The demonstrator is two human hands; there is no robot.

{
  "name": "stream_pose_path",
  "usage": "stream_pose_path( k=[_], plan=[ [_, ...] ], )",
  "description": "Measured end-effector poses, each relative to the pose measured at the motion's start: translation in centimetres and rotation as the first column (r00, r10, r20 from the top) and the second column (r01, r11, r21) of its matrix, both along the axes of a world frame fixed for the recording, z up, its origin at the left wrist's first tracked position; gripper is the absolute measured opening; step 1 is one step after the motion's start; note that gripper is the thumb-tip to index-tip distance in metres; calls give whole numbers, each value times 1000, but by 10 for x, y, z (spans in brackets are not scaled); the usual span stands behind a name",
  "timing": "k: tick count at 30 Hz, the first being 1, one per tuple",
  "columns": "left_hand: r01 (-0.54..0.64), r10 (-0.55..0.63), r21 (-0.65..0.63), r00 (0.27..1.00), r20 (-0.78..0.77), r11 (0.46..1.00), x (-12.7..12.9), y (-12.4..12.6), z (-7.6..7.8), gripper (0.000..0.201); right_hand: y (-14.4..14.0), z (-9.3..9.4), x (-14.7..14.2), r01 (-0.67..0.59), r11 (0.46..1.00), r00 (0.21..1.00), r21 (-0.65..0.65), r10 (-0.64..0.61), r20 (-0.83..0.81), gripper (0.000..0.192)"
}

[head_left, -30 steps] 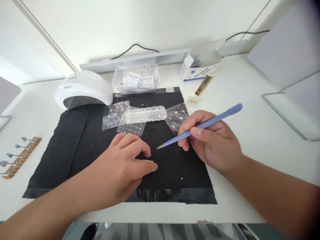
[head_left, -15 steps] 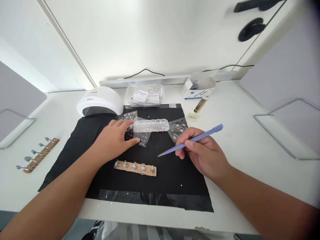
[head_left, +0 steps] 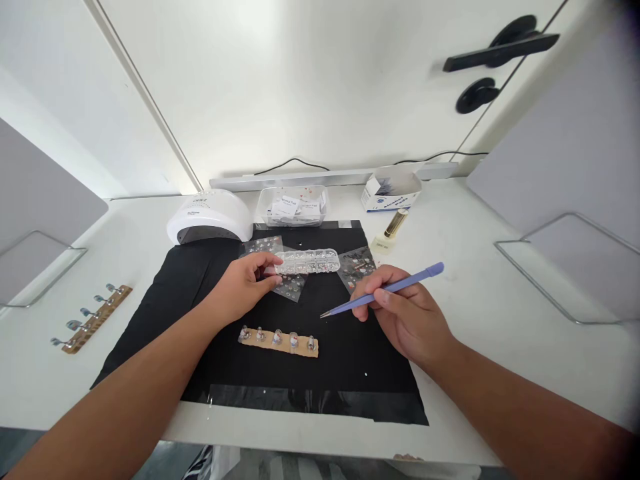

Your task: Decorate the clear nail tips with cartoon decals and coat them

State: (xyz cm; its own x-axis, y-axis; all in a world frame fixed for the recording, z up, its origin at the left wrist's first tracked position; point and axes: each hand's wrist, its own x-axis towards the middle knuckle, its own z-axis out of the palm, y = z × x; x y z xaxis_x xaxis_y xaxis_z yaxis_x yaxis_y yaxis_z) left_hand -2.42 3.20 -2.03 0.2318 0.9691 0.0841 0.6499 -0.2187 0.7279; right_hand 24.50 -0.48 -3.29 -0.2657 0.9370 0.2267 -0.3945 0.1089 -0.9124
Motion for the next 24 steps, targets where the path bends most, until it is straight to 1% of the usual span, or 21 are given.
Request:
stream_pose_path(
  k=[3, 5, 7, 9, 12, 14, 17, 21, 24],
  plan=[
    [4, -4, -6, 991, 132, 1000, 0, -12, 7, 29, -10, 13, -3, 14, 991, 999, 134, -8, -44, 7],
    [12, -14, 7, 958, 285, 1000, 0, -22, 12, 28, -18, 24, -7, 18, 982, 1000, 188, -14, -23, 7],
    [33, -36, 15, 882, 470, 999, 2, -33, 16, 24, -24, 34, -13, 25, 976, 1000, 217, -24, -7, 8],
    [62, -64, 24, 797, 601, 998, 4, -43, 20, 20, -28, 41, -22, 11, 967, 1000, 255, -7, -15, 9],
    [108, -119, 58, 725, 679, 992, 8, -55, 25, 21, -27, 44, -35, 7, 939, 999, 344, 9, -45, 10],
    [128, -143, 74, 695, 705, 989, 10, -59, 27, 23, -26, 42, -41, 40, 917, 997, 397, -10, -76, 12],
    [157, -165, 76, 699, 695, 985, 12, -62, 29, 29, -23, 37, -44, 104, 891, 992, 442, -64, -105, 15],
    [194, -192, 64, 760, 621, 979, 12, -64, 29, 35, -23, 30, -40, 134, 863, 991, 487, -130, -41, 17],
    [171, -183, 75, 800, 571, 982, 13, -66, 29, 33, -24, 23, -38, 151, 829, 986, 538, -164, -23, 22]
  ],
)
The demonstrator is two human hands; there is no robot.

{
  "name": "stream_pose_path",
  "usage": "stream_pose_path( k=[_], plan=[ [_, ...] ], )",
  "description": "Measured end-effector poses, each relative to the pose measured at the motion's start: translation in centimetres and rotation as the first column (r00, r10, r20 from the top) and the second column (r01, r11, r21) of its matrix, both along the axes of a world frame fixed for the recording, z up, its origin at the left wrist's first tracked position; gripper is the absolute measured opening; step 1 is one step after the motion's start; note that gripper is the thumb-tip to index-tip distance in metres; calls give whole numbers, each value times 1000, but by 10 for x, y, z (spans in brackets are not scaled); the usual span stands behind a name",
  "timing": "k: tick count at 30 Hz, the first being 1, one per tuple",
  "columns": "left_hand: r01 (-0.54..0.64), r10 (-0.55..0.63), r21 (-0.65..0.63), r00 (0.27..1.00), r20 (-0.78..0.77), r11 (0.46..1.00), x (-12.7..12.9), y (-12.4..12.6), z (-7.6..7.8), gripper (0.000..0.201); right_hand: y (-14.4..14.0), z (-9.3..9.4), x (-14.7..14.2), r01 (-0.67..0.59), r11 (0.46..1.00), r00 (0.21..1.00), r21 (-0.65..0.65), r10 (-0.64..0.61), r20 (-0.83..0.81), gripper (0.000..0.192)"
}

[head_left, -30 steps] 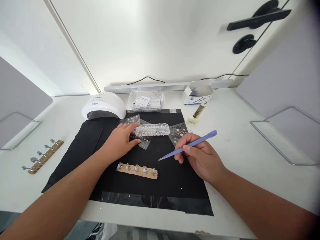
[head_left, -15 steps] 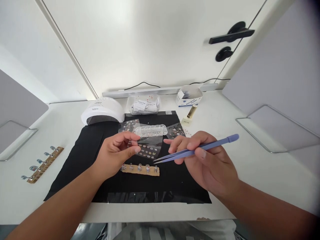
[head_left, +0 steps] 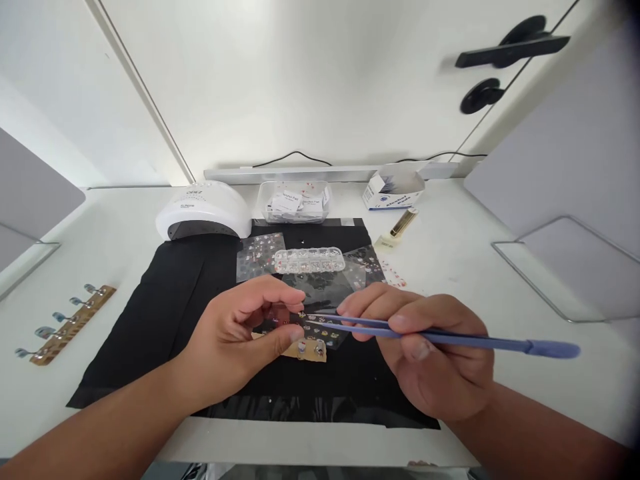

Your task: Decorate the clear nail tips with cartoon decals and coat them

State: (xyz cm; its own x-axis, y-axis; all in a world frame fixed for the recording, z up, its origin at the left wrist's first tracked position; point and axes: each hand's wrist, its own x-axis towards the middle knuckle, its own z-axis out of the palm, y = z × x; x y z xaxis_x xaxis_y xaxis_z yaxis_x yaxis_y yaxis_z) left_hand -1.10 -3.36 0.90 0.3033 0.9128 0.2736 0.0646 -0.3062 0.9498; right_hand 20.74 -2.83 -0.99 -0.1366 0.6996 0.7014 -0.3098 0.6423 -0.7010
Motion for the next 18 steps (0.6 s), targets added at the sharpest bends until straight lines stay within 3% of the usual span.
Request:
stream_pose_path(
  k=[4, 10, 18],
  plan=[
    [-51, 53, 30, 997, -54, 998, 3, 0, 3, 22, -3, -8, 1, 25, 996, 998, 89, -29, 55, 32],
    [-52, 73, 117, 980, -186, 992, 5, 3, 5, 17, -6, -10, 3, 88, 986, 983, 142, -109, 147, 31],
    [-10, 73, 255, 969, -236, 967, 2, 4, 4, 16, -5, -11, 0, 57, 998, 994, -10, -55, 96, 24]
  ],
)
